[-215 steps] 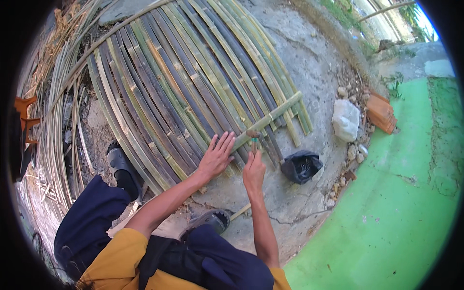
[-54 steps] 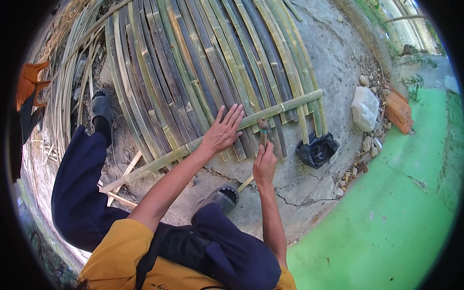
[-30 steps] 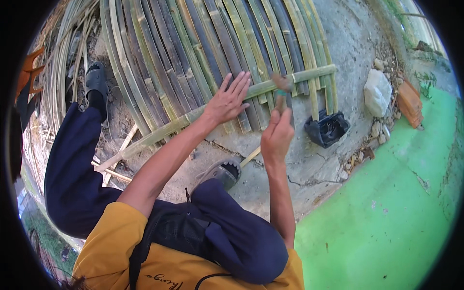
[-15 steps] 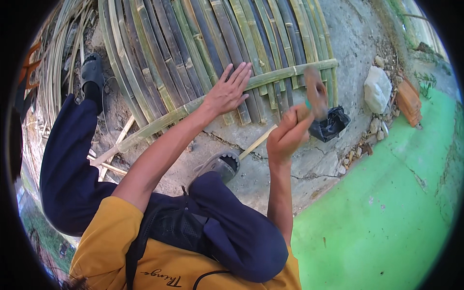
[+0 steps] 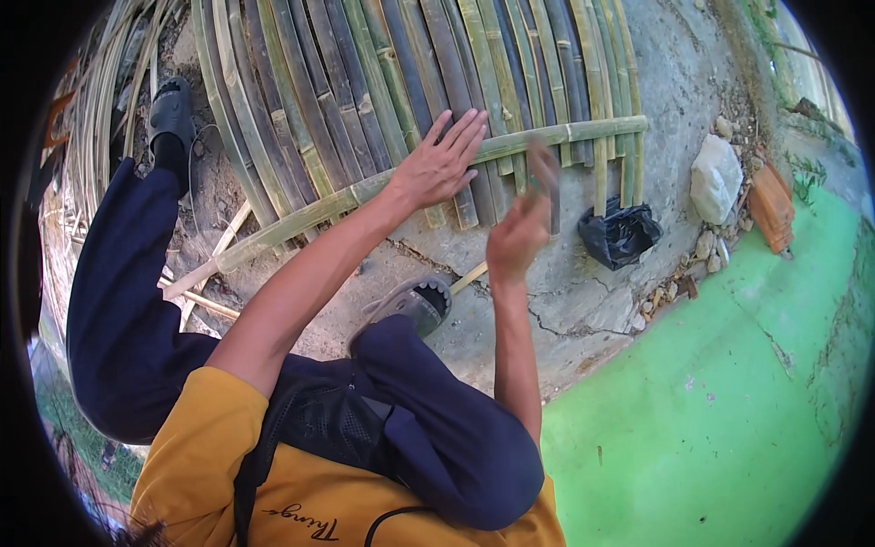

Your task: The person constructs a bamboo structure on the ground, placing cross-strips and securing them with small nails using a hammer. They handle the hammer and nails repeatedly to fix the slats in place and then lift the completed segment at the end.

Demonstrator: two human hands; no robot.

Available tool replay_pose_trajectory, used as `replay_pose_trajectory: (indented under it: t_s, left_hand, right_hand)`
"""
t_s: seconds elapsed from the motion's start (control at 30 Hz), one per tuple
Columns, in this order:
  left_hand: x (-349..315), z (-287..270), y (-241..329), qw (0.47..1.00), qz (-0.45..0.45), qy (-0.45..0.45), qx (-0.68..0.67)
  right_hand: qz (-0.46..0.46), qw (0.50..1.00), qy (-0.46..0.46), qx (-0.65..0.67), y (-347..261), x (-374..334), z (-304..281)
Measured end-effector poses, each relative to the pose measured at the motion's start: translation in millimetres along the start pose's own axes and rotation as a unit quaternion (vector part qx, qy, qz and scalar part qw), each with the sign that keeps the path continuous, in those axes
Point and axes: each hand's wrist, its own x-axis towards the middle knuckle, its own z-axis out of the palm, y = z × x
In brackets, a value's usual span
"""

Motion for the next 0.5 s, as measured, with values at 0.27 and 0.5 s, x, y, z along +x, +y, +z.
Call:
replay_pose_trajectory:
  t_s: [0.27, 0.5]
  left_hand:
    - [-7, 0, -8, 1.0, -0.008, -0.001, 0.002]
    - [-9, 5, -2, 1.0, -0.003, -0.008, 0.006]
  right_hand:
    - [0.123, 0.988, -0.062, 0.072, -41, 29, -28]
    - [0.115, 0.974, -0.175, -0.084, 24, -14, 8]
